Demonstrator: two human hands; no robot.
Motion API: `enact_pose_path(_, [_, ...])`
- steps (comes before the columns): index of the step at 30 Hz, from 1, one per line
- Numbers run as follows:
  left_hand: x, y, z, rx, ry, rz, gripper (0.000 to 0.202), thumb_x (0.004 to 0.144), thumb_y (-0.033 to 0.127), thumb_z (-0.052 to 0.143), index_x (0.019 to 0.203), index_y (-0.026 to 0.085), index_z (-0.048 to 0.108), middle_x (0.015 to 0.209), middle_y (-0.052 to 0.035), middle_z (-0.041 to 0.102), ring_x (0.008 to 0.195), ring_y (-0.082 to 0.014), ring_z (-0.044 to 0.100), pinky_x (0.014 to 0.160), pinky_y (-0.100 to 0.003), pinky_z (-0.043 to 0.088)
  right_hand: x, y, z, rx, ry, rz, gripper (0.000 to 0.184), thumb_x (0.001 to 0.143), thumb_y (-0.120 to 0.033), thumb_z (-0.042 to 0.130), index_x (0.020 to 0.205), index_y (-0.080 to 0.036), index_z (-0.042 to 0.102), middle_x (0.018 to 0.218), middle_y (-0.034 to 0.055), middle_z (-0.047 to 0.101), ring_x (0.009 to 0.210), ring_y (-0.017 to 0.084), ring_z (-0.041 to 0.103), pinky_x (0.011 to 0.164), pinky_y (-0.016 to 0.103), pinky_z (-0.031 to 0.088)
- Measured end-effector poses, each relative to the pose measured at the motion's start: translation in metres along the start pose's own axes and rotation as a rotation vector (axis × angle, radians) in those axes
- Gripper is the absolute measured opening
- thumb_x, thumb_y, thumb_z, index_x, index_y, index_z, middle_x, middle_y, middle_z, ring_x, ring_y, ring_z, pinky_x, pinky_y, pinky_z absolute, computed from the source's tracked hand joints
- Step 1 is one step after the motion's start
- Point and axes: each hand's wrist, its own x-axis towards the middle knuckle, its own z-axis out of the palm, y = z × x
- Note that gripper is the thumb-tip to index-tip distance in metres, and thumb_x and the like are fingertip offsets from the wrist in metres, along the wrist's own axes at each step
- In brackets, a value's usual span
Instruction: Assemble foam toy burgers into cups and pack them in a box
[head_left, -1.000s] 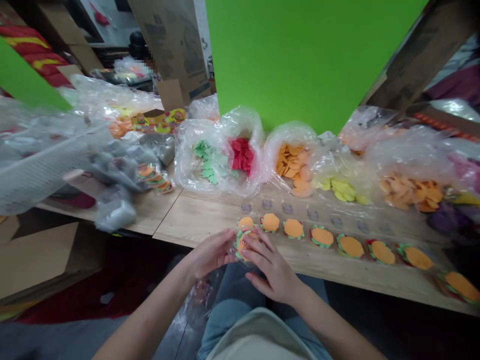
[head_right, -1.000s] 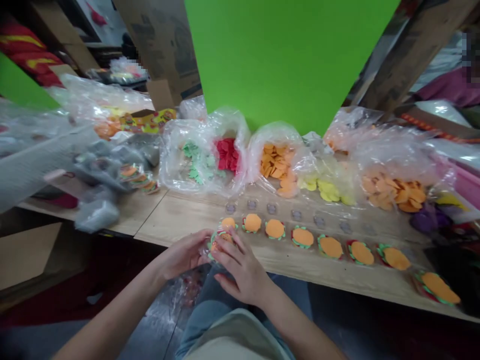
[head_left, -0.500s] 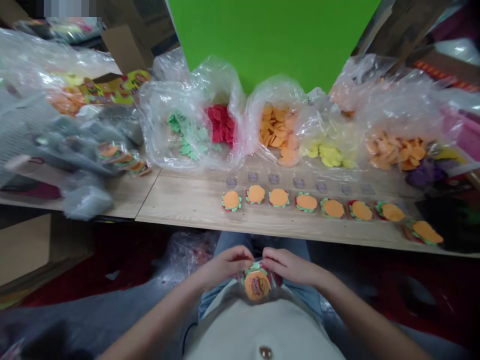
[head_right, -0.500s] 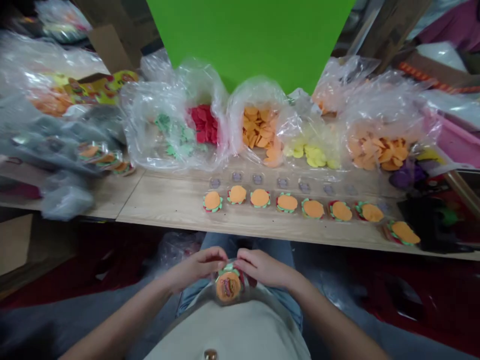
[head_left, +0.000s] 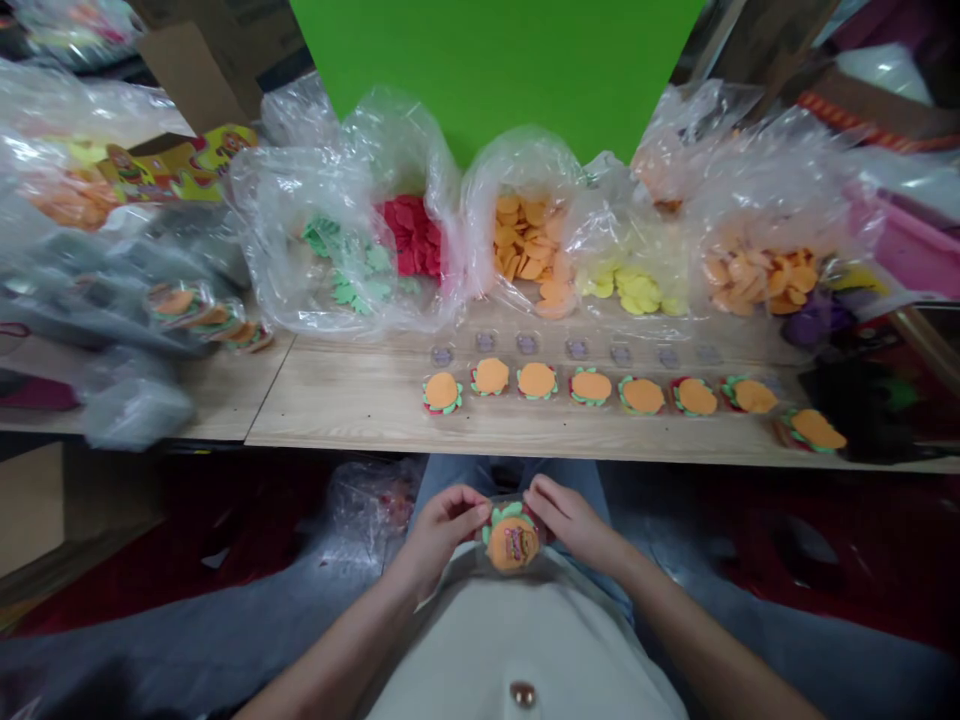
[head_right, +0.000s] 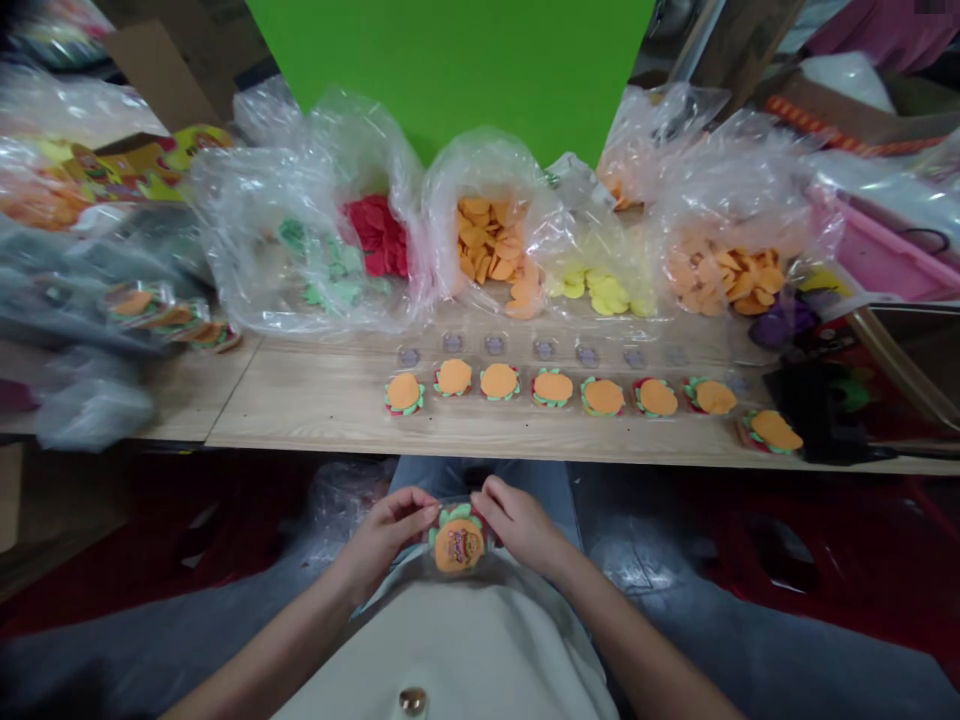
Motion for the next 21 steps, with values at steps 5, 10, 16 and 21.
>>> enact_pose_path(5, [0.006, 0.007, 0.003, 0.055, -0.061, -0.001, 0.024, 0.068, 0.035, 0.066, 0.072, 0.013, 0.056, 0.067, 0.0004, 0.054, 0.060, -0.0084, 0.046, 0.057, -0.019, 0.035, 0.018, 0.003, 0.010, -0.306, 0.115, -0.112, 0.045, 0.087, -0.043, 0.035, 0.051, -0.017, 0.036, 0.049, -0.0048, 0.034, 0.049, 0.008, 0.031, 0.047, 0.022, 0.022])
enact_pose_path(10, [0.011, 0.036, 0.000, 0.206, -0.263, 0.031, 0.022, 0.072, 0.035, 0.061, 0.079, 0.015, 0.054, 0.074, 0.0014, 0.051, 0.067, -0.0092, 0.046, 0.059, -0.020, 0.038, 0.038, -0.008, -0.006, -0.345, 0.083, -0.186, 0.043, 0.085, -0.042, 0.039, 0.052, -0.015, 0.045, 0.047, -0.0051, 0.038, 0.048, 0.007, 0.032, 0.045, 0.021, 0.021])
enact_pose_path(16, [0.031, 0.068, 0.014, 0.378, -0.424, 0.155, 0.045, 0.060, 0.028, 0.072, 0.099, 0.016, 0.055, 0.091, -0.0042, 0.058, 0.084, -0.0172, 0.054, 0.068, -0.026, 0.044, 0.069, -0.038, -0.035, -0.405, 0.140, -0.266, 0.039, 0.084, -0.040, 0.042, 0.054, -0.016, 0.050, 0.050, -0.0034, 0.044, 0.049, 0.009, 0.039, 0.047, 0.021, 0.024])
enact_pose_path(21, [0.044, 0.074, 0.028, 0.293, -0.195, 0.181, 0.046, 0.066, 0.035, 0.067, 0.104, 0.018, 0.047, 0.088, -0.0044, 0.060, 0.074, -0.0148, 0.057, 0.053, -0.022, 0.045, 0.061, -0.033, -0.041, -0.239, 0.569, -0.112, 0.046, 0.089, -0.047, 0.029, 0.061, -0.018, 0.051, 0.051, -0.0008, 0.049, 0.051, 0.012, 0.047, 0.049, 0.023, 0.029])
